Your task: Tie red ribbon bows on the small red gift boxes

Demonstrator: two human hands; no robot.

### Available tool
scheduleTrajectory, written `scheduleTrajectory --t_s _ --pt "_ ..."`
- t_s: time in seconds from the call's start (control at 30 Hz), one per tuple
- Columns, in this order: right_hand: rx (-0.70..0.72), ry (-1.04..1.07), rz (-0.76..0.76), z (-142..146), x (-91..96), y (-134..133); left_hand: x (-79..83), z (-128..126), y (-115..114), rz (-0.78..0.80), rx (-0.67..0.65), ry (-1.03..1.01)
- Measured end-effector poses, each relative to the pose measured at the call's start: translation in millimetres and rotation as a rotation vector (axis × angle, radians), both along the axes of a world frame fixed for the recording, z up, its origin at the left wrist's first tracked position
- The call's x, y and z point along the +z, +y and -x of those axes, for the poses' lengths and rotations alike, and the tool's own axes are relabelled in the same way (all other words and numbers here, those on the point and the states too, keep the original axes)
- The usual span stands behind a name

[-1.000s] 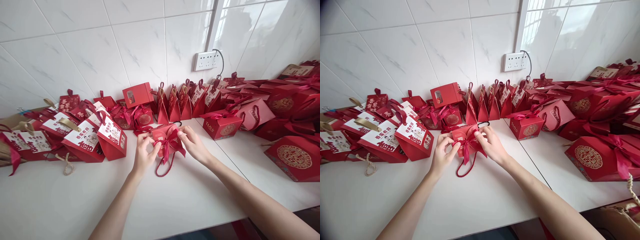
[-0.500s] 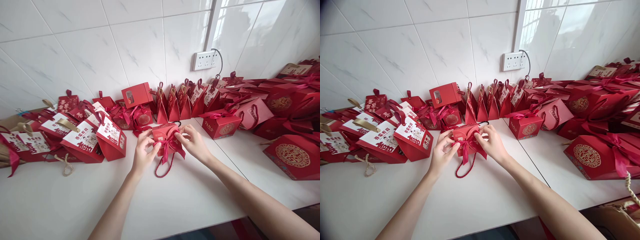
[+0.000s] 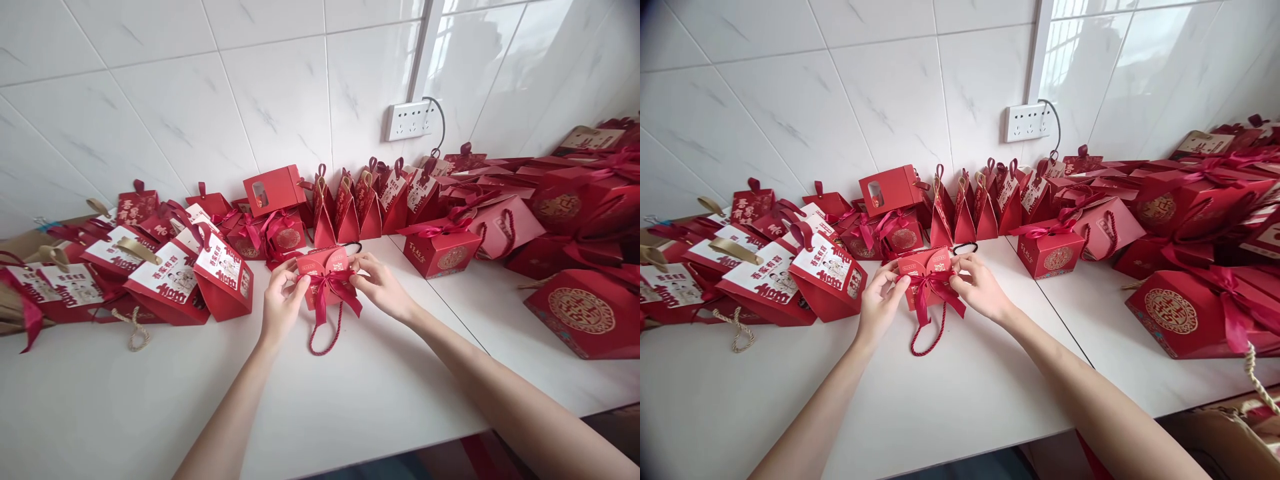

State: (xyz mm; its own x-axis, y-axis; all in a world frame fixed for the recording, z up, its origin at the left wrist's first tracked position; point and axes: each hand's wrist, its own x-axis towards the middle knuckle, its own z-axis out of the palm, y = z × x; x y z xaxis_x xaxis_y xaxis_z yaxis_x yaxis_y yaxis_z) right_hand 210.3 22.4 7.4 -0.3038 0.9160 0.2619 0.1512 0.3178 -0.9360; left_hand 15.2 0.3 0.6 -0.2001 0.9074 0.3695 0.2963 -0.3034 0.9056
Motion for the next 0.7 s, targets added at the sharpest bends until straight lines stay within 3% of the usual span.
scheduleTrajectory --t_s 0.27,0.53,0.7 --pt "-0.091 -0.049 -0.074 5 -1.6 2 1.7 -4 -2 0.005 0.012 0.003" --pt "0.089 -0.007 -0.043 -4 -2.3 3 1.3 2 -2 0.005 0.034 0.025" --pt "0.127 -0.004 -0.018 -5 2.4 3 1.5 1 -3 0.007 0.052 0.013"
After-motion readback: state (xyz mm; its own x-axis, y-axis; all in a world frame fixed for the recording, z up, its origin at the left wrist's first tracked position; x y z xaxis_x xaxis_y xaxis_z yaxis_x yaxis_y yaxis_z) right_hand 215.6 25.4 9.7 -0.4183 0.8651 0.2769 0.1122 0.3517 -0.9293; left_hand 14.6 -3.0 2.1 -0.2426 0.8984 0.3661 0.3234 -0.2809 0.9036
